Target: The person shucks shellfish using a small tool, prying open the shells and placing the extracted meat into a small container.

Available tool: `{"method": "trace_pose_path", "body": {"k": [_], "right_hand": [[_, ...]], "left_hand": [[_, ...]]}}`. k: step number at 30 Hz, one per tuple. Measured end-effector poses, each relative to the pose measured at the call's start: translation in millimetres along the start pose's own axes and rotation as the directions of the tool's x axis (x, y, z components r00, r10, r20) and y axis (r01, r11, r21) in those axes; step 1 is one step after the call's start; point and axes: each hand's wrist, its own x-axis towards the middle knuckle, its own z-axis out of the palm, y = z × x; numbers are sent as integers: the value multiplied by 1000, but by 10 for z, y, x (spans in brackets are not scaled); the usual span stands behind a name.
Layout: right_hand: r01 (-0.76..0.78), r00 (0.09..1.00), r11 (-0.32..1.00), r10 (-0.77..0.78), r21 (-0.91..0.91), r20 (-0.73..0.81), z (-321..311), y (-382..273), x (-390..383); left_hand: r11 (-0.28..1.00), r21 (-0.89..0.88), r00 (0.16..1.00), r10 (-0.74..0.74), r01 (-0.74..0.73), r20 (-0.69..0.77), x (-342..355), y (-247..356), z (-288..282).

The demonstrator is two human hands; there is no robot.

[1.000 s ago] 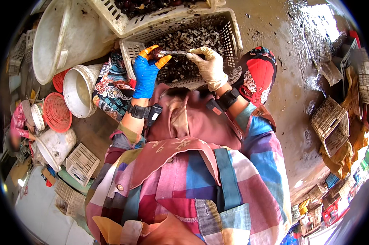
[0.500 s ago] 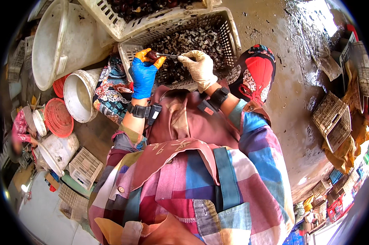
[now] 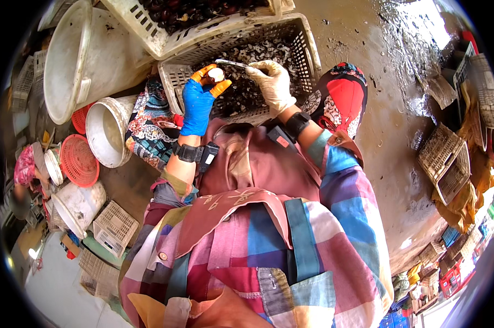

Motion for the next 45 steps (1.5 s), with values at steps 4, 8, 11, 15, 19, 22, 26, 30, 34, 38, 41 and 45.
{"method": "trace_pose_path", "body": {"k": [4,8,11,15,19,22,26,30,34,38,41,45], "right_hand": [[49,989,993,-64,111,136,38,-114,-155],[222,961,974,-211,-47,180,-8,-7,-180],[143,985,990,-143,8,102,-43,127,-106],[4,998,990,-12,-139,-58,-415,372,106],[52,997,996,-56,70,52,-180,-16,-99],[184,967,979,-197,92,163,-20,-28,-293],[81,997,994,-82,-69,-13,-237,209,-37],[-5,998,999,7,39,-58,-340,140,-48],[-38,997,989,29,143,65,-130,5,-169],[73,989,996,-79,53,121,-46,46,-284],[159,987,921,-151,-354,50,-353,124,-64],[83,983,996,-89,44,159,-162,-31,-221]], "left_hand": [[998,-35,998,-59,60,38,-28,71,-42],[958,-240,978,-117,157,173,-90,69,-51],[936,-217,957,-251,278,143,-157,101,-41],[908,-247,939,-307,338,158,-268,225,48],[939,-222,962,-240,264,127,-188,103,18],[942,-261,970,-169,212,177,-200,142,42],[922,-149,920,-320,358,227,-304,172,46],[798,-408,895,-378,444,236,-293,149,46],[659,-564,866,-406,498,291,-197,-23,-6],[672,-550,867,-414,497,278,-258,71,42],[685,-574,889,-408,449,208,-324,-2,23],[613,-566,828,-484,551,283,-255,-23,-22]]}}
